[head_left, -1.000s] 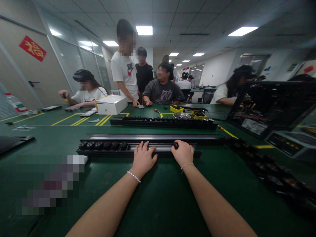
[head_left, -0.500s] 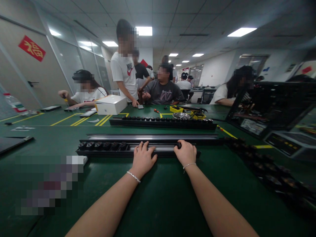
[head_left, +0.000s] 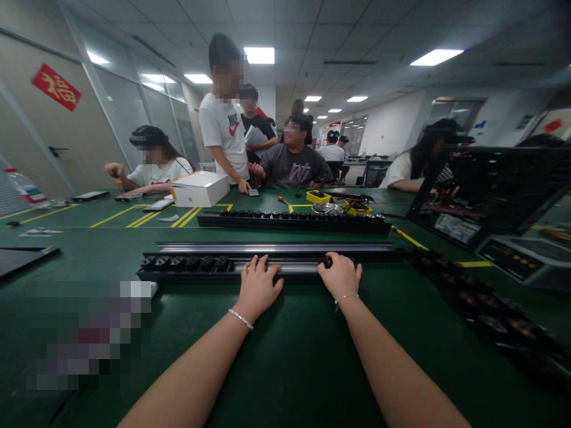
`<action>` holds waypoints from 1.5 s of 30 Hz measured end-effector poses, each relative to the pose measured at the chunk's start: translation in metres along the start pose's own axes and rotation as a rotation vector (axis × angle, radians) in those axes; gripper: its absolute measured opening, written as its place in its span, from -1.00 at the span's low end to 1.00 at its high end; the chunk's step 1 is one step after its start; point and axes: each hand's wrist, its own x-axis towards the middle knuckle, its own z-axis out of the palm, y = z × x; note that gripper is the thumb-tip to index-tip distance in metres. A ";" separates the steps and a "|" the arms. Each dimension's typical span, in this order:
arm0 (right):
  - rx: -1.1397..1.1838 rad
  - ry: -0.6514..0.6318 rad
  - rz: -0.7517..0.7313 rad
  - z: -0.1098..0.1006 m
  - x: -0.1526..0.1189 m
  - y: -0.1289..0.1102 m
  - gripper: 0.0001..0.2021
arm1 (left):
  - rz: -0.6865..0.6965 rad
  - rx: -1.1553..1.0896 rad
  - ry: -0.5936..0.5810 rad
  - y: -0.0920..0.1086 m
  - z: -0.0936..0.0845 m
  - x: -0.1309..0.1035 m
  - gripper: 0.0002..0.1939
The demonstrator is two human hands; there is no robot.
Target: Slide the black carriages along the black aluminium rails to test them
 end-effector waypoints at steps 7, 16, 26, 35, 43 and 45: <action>0.020 0.002 0.018 -0.002 0.001 0.004 -0.68 | 0.025 -0.001 0.023 -0.003 0.003 0.000 -0.61; 0.012 0.005 0.041 -0.004 0.003 0.009 -0.68 | 0.040 0.002 0.036 -0.005 0.006 0.000 -0.61; -0.050 0.041 0.070 -0.004 0.005 0.015 -0.66 | 0.037 0.022 0.046 -0.004 0.006 0.000 -0.61; -0.055 -0.012 0.074 -0.010 0.008 0.016 -0.62 | 0.043 0.015 0.048 -0.005 0.006 0.000 -0.61; -0.047 -0.010 0.098 -0.008 0.009 0.019 -0.59 | 0.034 0.010 0.032 -0.004 0.005 0.000 -0.61; -0.043 -0.013 0.103 -0.008 0.009 0.019 -0.58 | 0.039 0.010 0.041 -0.004 0.006 0.000 -0.61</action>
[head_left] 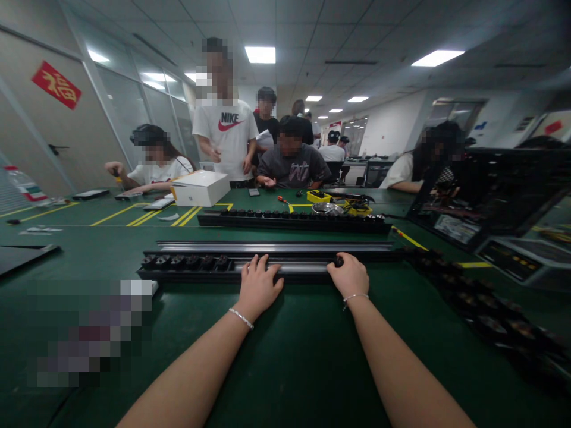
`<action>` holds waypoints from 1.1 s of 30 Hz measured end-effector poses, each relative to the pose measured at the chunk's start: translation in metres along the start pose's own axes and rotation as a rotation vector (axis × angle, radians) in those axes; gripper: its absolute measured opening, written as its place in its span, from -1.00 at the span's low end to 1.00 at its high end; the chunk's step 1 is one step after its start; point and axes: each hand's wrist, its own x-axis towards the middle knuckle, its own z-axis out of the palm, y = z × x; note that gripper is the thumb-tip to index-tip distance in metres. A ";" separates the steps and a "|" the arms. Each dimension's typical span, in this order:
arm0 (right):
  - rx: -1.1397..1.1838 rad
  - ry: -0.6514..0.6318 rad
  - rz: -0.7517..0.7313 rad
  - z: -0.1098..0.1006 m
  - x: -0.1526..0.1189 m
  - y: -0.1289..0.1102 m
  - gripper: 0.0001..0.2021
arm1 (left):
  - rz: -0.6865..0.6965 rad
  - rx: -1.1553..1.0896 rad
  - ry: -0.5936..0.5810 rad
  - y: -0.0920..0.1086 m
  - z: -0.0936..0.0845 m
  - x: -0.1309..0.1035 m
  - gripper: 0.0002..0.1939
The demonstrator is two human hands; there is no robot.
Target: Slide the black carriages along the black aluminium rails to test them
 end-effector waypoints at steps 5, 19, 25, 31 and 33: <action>0.003 -0.010 0.009 0.000 0.001 0.001 -0.58 | 0.007 0.000 0.016 0.000 0.001 0.000 -0.61; 0.019 -0.003 0.016 0.000 0.005 0.006 -0.59 | 0.003 0.000 0.019 -0.001 0.003 0.000 -0.63; 0.036 0.015 0.001 0.001 0.005 0.009 -0.58 | -0.006 -0.008 -0.002 0.001 -0.002 0.000 -0.63; 0.058 0.009 -0.003 0.001 0.007 0.013 -0.59 | -0.017 -0.017 -0.008 0.002 -0.004 0.000 -0.63; 0.077 0.014 0.014 0.001 0.007 0.014 -0.58 | -0.021 -0.023 -0.016 0.002 -0.005 0.000 -0.63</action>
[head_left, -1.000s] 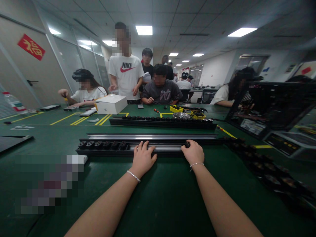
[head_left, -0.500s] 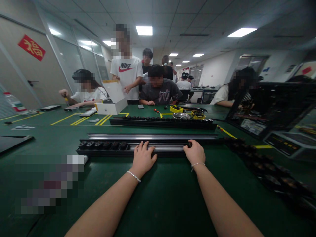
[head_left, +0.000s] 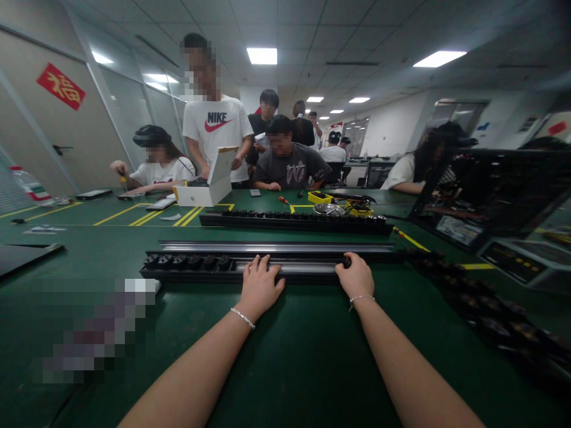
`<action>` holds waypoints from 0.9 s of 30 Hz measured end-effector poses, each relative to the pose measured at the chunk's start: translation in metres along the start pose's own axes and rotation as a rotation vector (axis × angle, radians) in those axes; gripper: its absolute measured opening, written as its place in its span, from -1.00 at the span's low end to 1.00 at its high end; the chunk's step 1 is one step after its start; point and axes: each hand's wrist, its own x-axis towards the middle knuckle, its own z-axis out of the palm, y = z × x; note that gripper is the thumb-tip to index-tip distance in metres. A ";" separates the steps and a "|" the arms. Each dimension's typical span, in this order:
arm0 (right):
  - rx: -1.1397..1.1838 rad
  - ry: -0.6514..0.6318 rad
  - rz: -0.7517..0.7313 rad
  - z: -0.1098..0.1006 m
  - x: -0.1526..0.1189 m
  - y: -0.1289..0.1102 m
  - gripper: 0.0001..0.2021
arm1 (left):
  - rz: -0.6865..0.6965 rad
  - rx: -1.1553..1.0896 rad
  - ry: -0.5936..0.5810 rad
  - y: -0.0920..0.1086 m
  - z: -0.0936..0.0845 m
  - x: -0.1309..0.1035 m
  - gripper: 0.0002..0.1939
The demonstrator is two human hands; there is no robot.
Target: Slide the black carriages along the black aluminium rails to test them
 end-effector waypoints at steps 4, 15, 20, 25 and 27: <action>0.040 0.017 0.012 0.000 0.001 0.003 -0.58 | 0.009 0.011 0.005 -0.001 0.001 0.000 -0.64; 0.065 0.025 0.016 -0.002 0.004 0.008 -0.58 | 0.019 0.018 0.020 -0.002 0.004 0.000 -0.64; 0.066 -0.014 0.105 -0.005 0.005 0.009 -0.52 | 0.016 0.004 0.014 -0.001 0.003 0.000 -0.65; 0.079 -0.020 0.143 -0.007 0.005 0.010 -0.51 | -0.009 -0.013 -0.002 -0.001 0.002 0.000 -0.65; 0.074 -0.019 0.154 -0.008 0.005 0.011 -0.51 | -0.014 -0.015 -0.004 -0.001 0.002 0.000 -0.65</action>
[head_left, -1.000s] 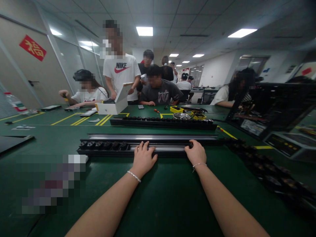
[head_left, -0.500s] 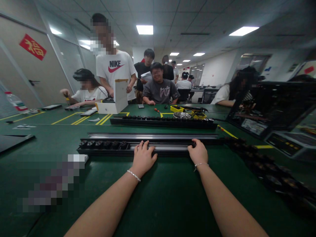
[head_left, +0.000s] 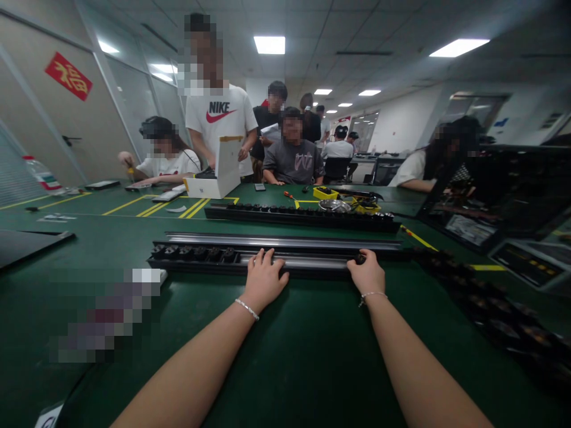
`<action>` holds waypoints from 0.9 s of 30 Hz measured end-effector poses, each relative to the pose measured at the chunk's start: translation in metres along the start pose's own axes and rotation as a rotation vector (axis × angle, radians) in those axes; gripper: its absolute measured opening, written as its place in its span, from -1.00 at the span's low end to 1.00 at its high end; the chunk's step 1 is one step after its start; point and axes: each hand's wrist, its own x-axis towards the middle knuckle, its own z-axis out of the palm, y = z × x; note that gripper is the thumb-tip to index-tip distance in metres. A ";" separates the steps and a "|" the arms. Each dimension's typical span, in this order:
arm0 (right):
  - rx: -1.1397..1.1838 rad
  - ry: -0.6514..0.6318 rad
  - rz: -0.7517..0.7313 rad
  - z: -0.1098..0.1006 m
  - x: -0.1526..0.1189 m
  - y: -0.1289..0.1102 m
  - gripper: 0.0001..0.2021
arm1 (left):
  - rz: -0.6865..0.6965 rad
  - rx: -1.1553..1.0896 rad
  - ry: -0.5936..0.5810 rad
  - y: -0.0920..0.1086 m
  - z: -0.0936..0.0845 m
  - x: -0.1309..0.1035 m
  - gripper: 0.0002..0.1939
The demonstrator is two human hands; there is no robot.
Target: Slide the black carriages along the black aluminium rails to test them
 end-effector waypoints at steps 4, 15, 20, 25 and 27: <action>-0.013 0.005 0.006 0.000 0.002 0.002 -0.52 | 0.001 -0.001 0.001 -0.001 0.001 0.000 -0.65; -0.016 0.082 -0.070 0.006 0.007 0.009 -0.56 | 0.025 0.012 0.007 -0.001 0.001 0.000 -0.67; -0.012 0.075 -0.043 0.003 0.006 0.008 -0.56 | 0.033 0.019 0.022 -0.002 0.003 -0.001 -0.68; -0.011 0.053 -0.010 0.000 0.004 0.005 -0.56 | 0.024 0.009 0.005 -0.002 0.002 -0.001 -0.67; -0.006 0.053 -0.004 -0.001 0.003 0.004 -0.55 | 0.012 0.014 -0.010 -0.001 0.001 0.000 -0.67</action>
